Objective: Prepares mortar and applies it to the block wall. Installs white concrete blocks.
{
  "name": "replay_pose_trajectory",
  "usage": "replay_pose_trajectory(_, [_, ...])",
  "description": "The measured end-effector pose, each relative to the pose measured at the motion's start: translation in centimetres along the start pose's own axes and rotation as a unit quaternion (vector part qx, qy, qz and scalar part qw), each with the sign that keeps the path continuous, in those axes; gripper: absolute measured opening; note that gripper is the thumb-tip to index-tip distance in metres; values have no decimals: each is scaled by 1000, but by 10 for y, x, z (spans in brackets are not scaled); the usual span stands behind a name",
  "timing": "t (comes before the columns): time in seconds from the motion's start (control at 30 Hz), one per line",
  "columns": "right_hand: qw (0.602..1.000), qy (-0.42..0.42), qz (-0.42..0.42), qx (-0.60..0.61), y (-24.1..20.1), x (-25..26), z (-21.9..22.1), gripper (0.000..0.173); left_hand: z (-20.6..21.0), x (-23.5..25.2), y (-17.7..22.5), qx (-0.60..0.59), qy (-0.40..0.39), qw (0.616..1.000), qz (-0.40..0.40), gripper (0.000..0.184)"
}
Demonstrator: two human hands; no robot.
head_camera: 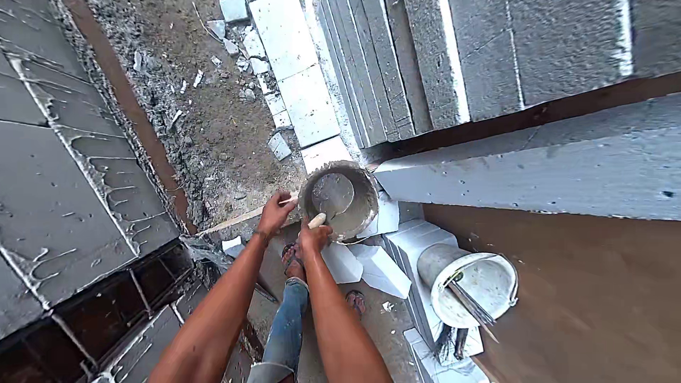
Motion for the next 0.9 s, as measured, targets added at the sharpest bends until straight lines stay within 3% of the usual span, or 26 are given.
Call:
replay_pose_trajectory(0.07, [995, -12, 40, 86, 0, 7, -9, 48, 7, 40, -1, 25, -94, 995, -4, 64])
replay_pose_trajectory(0.13, [983, -65, 72, 153, 3, 11, -35, 13, 16, 58, 11, 23, -170, 985, -2, 58])
replay_pose_trajectory(0.2, [983, -116, 75, 124, 3, 19, -75, 8, 23, 70, 16, -15, -201, 979, 17, 45])
replay_pose_trajectory(0.23, [993, -104, 44, 42, 3, 22, -96, 5, 27, 75, 12, -50, -207, 977, 25, 44])
replay_pose_trajectory(0.27, [994, -80, -2, -70, 2, 25, -114, 13, 31, 80, 7, -90, -207, 974, 27, 46])
replay_pose_trajectory(0.33, [947, -18, -81, -311, -9, 24, -136, 40, 42, 80, -2, -172, -191, 966, 16, 47])
replay_pose_trajectory(0.37, [916, 12, -99, -387, -17, 23, -138, 50, 49, 76, -2, -203, -180, 963, 8, 49])
replay_pose_trajectory(0.43, [884, 76, -137, -441, -25, 30, -127, 51, 61, 65, -3, -237, -169, 957, 11, 53])
replay_pose_trajectory(0.53, [851, 98, -206, -474, -15, 28, -99, 47, 75, 31, -14, -230, -156, 960, 33, 68])
replay_pose_trajectory(0.63, [784, 63, -323, -526, 12, -15, -93, 49, 63, -14, -15, -247, -92, 964, 44, 73])
replay_pose_trajectory(0.77, [673, -3, -440, -595, 33, -107, -130, 49, 13, -114, -6, -323, 19, 946, 30, 60])
replay_pose_trajectory(0.9, [602, 8, -485, -634, 19, -232, -201, 43, -19, -254, 24, -378, 88, 920, 46, 52])
Point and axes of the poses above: each hand's wrist, its own x-axis towards the middle knuckle, its own z-axis out of the palm, y = z × x, the point moved 2 cm from there along x, towards the middle knuckle
